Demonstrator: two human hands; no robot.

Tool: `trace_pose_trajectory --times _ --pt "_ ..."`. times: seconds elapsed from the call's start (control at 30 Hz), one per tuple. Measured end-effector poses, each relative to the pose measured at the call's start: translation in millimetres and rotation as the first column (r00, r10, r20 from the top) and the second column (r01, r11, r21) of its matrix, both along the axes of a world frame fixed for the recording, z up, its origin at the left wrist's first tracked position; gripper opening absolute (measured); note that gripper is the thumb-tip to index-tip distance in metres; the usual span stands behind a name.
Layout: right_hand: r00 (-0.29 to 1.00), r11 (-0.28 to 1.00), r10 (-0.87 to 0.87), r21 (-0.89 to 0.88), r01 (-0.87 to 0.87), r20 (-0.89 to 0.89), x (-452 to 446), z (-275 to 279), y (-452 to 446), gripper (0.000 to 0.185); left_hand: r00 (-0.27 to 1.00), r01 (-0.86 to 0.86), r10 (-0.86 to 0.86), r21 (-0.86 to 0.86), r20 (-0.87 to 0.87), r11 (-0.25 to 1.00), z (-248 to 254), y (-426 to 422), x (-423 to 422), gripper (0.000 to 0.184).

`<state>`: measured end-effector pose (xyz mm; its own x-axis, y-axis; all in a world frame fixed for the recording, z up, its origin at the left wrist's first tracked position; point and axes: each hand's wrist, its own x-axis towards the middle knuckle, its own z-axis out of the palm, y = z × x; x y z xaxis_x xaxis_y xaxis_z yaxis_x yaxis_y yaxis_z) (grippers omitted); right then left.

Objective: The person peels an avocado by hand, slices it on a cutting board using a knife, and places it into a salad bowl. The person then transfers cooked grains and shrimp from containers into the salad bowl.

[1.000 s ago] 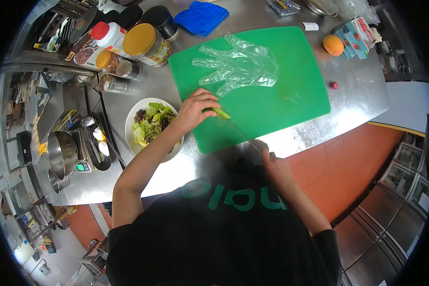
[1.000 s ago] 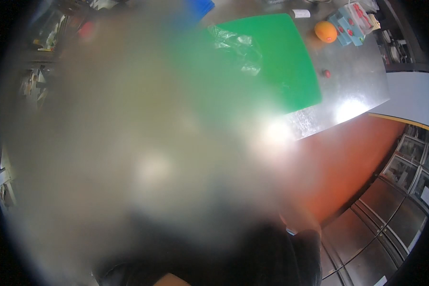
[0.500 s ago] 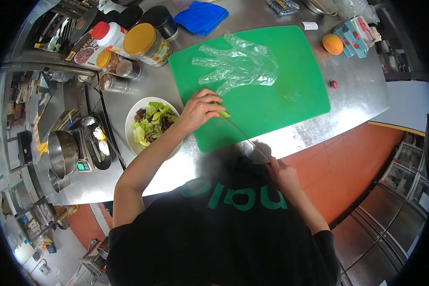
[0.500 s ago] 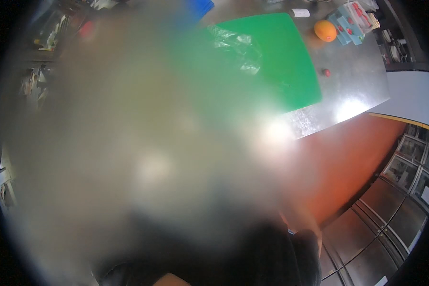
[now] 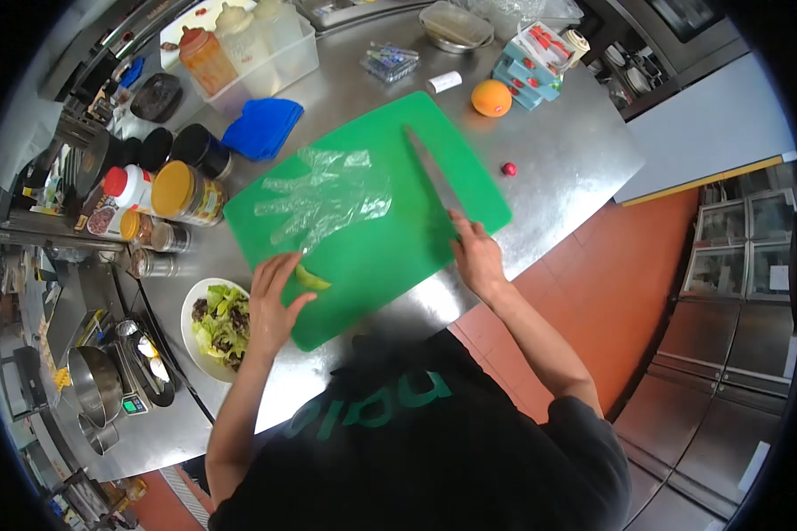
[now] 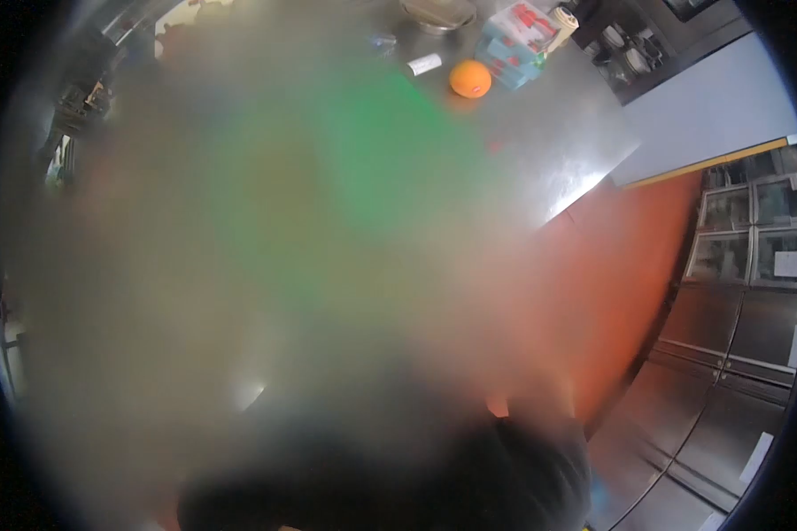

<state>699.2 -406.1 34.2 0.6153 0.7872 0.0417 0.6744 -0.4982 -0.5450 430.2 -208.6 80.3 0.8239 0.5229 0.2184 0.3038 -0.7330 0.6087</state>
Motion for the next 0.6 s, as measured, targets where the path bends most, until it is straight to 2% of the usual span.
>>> trace_pose_trajectory --times 0.07,0.1,0.17,0.23,0.3,0.33,0.37,0.43,0.47,0.5,0.53,0.57,0.6 --pt "0.995 0.993 0.081 -0.086 -0.076 0.052 19.2 -13.8 22.7 0.048 0.985 -0.165 0.165 0.011 0.045 0.986 6.8 -17.5 3.4 0.055" --pt "0.993 0.992 0.107 -0.074 -0.104 0.039 25.1 -14.2 26.4 0.048 0.981 -0.191 0.191 0.025 0.033 0.981 8.5 -23.7 9.1 0.055" --pt "0.951 0.965 0.241 -0.151 -0.214 0.193 38.0 -9.0 32.4 0.045 0.941 -0.336 0.335 0.020 0.044 0.942 5.9 -38.5 22.7 0.049" --pt "0.930 0.947 0.310 -0.148 -0.284 0.199 51.2 3.9 29.7 0.043 0.912 -0.411 0.410 0.081 0.023 0.908 0.6 -45.5 45.6 0.048" --pt "0.907 0.928 0.354 0.039 -0.372 0.227 65.7 23.2 16.4 0.042 0.899 -0.435 0.438 0.151 0.011 0.888 -0.7 -52.5 77.9 0.049" --pt "0.926 0.930 0.352 0.059 -0.363 0.139 70.8 31.6 11.1 0.039 0.897 -0.438 0.443 0.164 0.012 0.884 0.8 -55.3 97.4 0.053" --pt "0.921 0.908 0.376 0.159 -0.389 0.103 76.7 41.1 6.8 0.037 0.898 -0.436 0.440 0.163 0.013 0.885 -0.3 -59.0 117.4 0.053" --pt "0.920 0.893 0.392 0.239 -0.382 0.006 83.5 53.9 -3.2 0.035 0.889 -0.458 0.456 0.150 0.047 0.876 -3.8 -65.4 155.1 0.049" --pt "0.923 0.894 0.386 0.242 -0.377 0.012 87.1 60.7 -5.1 0.035 0.892 -0.452 0.449 0.153 0.054 0.879 -7.3 -69.6 172.2 0.049" --pt "0.929 0.896 0.368 0.279 -0.345 -0.032 89.3 67.0 -6.7 0.031 0.900 -0.416 0.426 -0.113 0.090 0.902 -11.4 -76.0 186.2 0.044" --pt "0.932 0.896 0.354 0.314 -0.314 -0.077 94.4 70.2 -9.4 0.027 0.902 -0.342 0.412 -0.369 0.130 0.864 -13.6 -83.0 198.2 0.040" --pt "0.933 0.895 0.354 0.316 -0.314 -0.073 101.0 69.6 -12.9 0.027 0.902 -0.340 0.411 -0.367 0.134 0.866 -14.1 -90.3 207.6 0.040" --pt "0.935 0.896 0.339 0.340 -0.285 -0.108 109.0 67.3 -15.0 0.020 0.920 -0.259 0.390 -0.685 0.041 0.681 -13.0 -98.1 216.3 0.040"
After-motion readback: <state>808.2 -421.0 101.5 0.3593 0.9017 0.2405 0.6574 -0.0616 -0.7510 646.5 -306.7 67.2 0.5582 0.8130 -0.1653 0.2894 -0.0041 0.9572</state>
